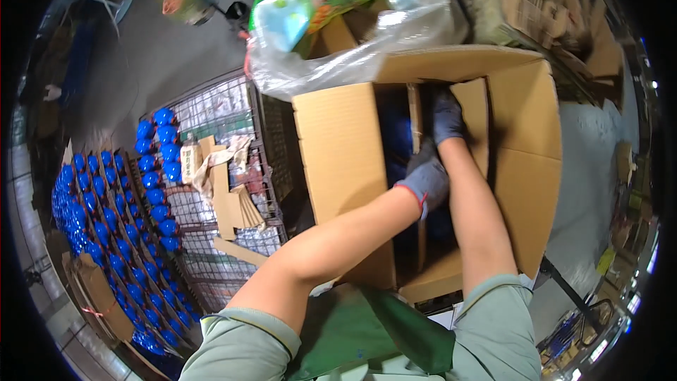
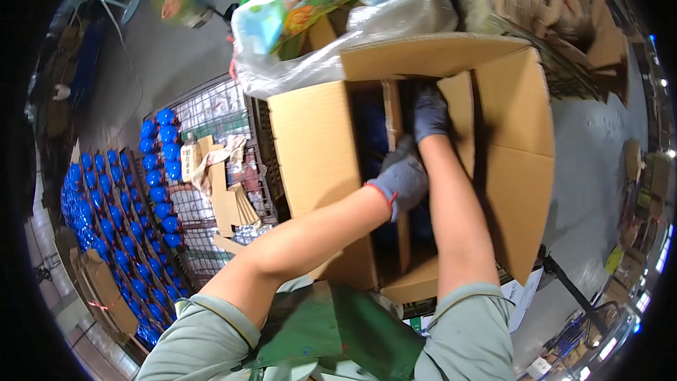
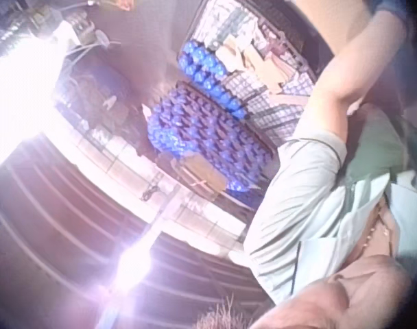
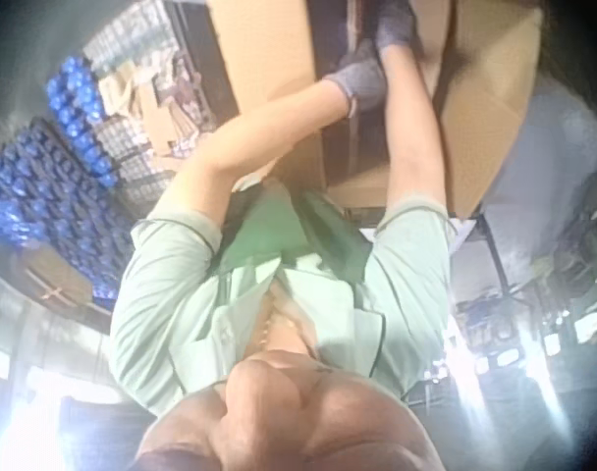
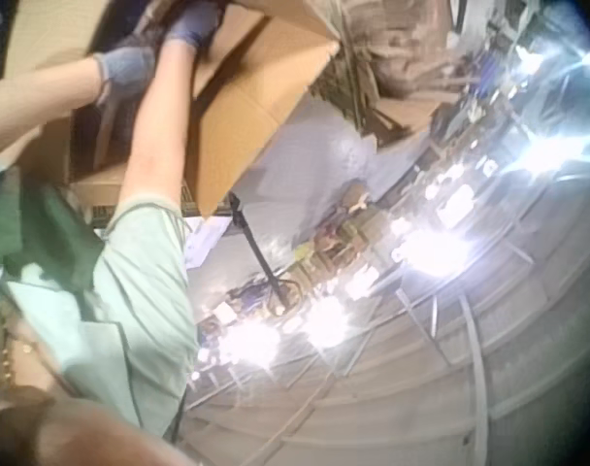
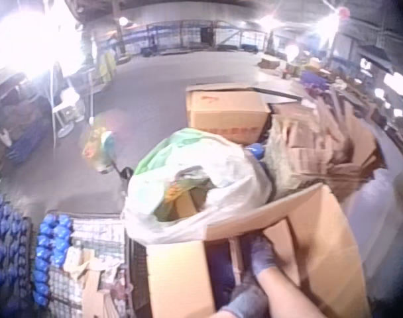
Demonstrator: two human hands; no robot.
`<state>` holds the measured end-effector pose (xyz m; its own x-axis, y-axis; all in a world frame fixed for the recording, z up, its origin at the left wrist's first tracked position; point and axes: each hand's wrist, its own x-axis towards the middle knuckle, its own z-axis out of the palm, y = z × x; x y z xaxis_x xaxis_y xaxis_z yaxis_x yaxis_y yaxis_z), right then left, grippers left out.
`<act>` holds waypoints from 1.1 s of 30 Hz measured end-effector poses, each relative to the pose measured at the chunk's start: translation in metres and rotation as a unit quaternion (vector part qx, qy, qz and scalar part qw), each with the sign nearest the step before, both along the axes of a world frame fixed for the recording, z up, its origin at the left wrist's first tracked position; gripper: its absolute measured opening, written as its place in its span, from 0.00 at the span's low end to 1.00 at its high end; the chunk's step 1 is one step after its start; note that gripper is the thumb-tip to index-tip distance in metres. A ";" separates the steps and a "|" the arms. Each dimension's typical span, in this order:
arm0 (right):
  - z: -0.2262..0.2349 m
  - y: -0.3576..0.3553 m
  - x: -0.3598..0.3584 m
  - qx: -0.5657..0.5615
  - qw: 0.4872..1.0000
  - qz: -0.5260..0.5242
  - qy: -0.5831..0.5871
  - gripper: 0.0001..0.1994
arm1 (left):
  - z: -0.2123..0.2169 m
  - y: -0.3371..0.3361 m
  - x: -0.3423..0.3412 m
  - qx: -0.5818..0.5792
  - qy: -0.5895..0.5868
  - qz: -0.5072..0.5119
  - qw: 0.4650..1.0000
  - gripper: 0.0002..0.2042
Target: The person places blue water meters into a cardboard box containing dividers, inserting cardboard supports between the meters to secure them.
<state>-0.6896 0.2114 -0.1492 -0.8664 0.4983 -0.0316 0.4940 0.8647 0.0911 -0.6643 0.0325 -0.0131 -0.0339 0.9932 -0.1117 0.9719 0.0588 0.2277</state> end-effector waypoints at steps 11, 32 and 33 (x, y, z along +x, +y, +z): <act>0.188 -0.264 0.028 -0.277 0.954 -0.001 0.111 0.31 | -0.119 -0.477 -0.152 0.322 -0.277 0.712 0.559 0.21; 0.180 -0.296 0.021 -0.259 0.958 -0.039 0.117 0.33 | -0.138 -0.758 -0.214 0.407 -0.517 0.750 0.064 0.16; 0.181 -0.298 0.021 -0.279 0.950 -0.053 0.131 0.33 | -0.114 -0.722 -0.197 0.417 -0.494 0.758 0.088 0.17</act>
<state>-0.6689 -0.0865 0.0317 -0.8269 0.5520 -0.1075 0.5237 0.6861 -0.5050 -0.8614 -0.6892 -0.1271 -0.5813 -0.3912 -0.7135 -0.5266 -0.4876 0.6964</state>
